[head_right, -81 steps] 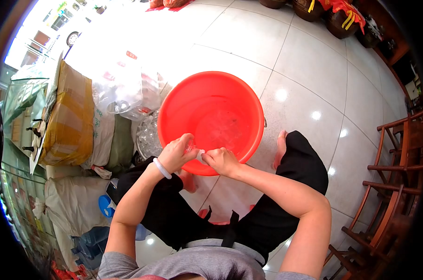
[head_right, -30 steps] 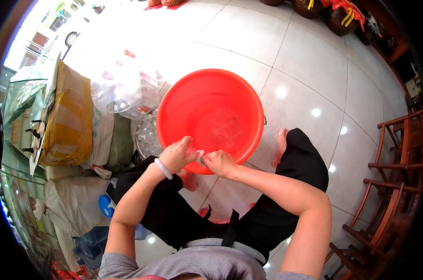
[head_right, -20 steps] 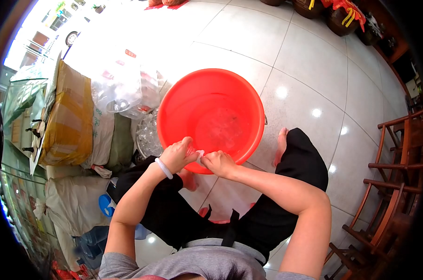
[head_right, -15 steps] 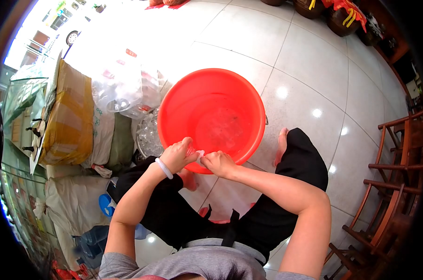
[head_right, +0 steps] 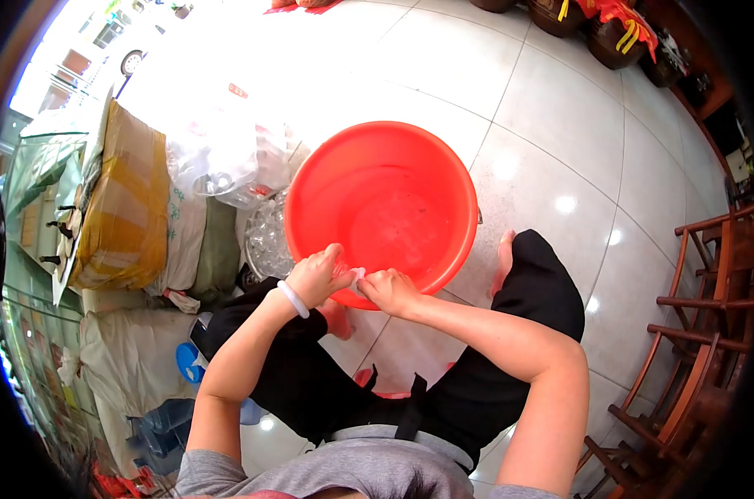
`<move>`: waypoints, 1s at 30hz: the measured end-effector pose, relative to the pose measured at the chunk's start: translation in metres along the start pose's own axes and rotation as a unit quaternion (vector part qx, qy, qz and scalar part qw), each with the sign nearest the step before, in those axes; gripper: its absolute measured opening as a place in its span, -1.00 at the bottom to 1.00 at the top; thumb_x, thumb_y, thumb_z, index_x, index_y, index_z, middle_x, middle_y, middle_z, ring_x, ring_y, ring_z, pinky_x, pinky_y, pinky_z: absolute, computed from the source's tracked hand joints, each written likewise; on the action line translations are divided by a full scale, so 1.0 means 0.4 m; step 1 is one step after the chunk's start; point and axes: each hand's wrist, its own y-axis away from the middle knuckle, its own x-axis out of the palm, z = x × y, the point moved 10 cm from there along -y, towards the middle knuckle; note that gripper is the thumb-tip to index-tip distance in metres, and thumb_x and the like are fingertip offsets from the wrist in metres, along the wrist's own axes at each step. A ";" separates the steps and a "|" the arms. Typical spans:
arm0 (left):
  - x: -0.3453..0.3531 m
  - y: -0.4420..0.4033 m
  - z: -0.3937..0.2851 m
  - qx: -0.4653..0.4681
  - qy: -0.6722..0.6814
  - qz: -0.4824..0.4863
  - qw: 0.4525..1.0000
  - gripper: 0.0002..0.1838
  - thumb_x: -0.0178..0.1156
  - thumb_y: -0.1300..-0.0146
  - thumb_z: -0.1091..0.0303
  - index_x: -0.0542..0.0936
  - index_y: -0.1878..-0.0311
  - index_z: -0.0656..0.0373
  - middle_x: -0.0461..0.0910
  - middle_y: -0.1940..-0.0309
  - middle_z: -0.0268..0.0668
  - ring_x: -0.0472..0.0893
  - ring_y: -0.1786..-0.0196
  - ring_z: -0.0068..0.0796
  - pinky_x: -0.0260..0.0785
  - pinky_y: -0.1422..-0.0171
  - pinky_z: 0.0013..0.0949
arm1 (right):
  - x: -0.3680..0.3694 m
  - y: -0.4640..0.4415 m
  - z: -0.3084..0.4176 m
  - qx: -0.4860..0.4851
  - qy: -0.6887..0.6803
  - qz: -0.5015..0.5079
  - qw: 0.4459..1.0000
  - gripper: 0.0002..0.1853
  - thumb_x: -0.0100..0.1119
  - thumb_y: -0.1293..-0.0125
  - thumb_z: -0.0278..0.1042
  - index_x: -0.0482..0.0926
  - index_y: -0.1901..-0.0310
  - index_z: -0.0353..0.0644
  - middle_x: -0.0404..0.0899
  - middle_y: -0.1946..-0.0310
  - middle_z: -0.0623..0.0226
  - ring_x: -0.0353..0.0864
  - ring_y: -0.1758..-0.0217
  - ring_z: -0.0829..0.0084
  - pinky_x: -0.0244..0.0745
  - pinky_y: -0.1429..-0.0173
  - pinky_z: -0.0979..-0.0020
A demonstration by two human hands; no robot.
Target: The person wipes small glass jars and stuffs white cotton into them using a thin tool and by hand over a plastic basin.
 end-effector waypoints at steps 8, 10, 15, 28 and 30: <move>-0.036 -0.006 -0.017 -0.015 0.044 -0.018 0.999 -0.47 0.21 -0.10 0.09 0.36 0.06 0.37 0.54 0.37 0.08 0.56 0.24 0.04 0.42 0.17 -0.13 | -0.042 0.001 0.025 -0.033 -0.011 -0.053 0.998 -0.60 -0.10 -0.25 -0.06 0.58 0.51 -0.18 0.53 0.58 0.04 0.57 0.41 0.02 0.44 0.31 0.12; -0.039 -0.006 -0.015 -0.021 0.059 -0.021 0.998 -0.47 0.22 -0.10 0.11 0.36 0.04 0.37 0.54 0.34 0.09 0.55 0.21 0.04 0.41 0.14 -0.14 | -0.052 0.001 0.031 -0.038 -0.013 -0.057 0.998 -0.60 -0.09 -0.25 -0.06 0.58 0.51 -0.19 0.53 0.58 0.04 0.57 0.42 0.03 0.44 0.32 0.13; -0.060 -0.006 -0.033 0.016 0.077 -0.072 0.994 -0.54 0.21 -0.07 0.15 0.36 0.11 0.31 0.55 0.33 0.01 0.56 0.23 0.00 0.42 0.19 -0.13 | -0.072 0.010 0.043 -0.043 -0.021 -0.064 0.997 -0.63 -0.06 -0.24 -0.09 0.58 0.52 -0.19 0.53 0.59 0.06 0.57 0.44 0.05 0.44 0.33 0.14; -0.056 -0.026 -0.054 0.023 0.137 -0.063 0.988 -0.52 0.20 -0.10 0.18 0.36 0.05 0.34 0.54 0.27 0.08 0.55 0.18 0.03 0.41 0.12 -0.17 | -0.120 0.041 0.059 -0.054 -0.038 -0.088 0.994 -0.67 -0.03 -0.23 -0.18 0.57 0.52 -0.24 0.51 0.63 0.08 0.56 0.50 0.11 0.44 0.38 0.21; -0.054 -0.028 -0.057 0.025 0.131 -0.065 0.989 -0.53 0.19 -0.11 0.17 0.36 0.05 0.34 0.54 0.26 0.10 0.55 0.16 0.03 0.41 0.10 -0.17 | -0.122 0.044 0.058 -0.055 -0.036 -0.089 0.994 -0.67 -0.03 -0.23 -0.18 0.57 0.52 -0.24 0.52 0.63 0.08 0.57 0.50 0.12 0.44 0.38 0.22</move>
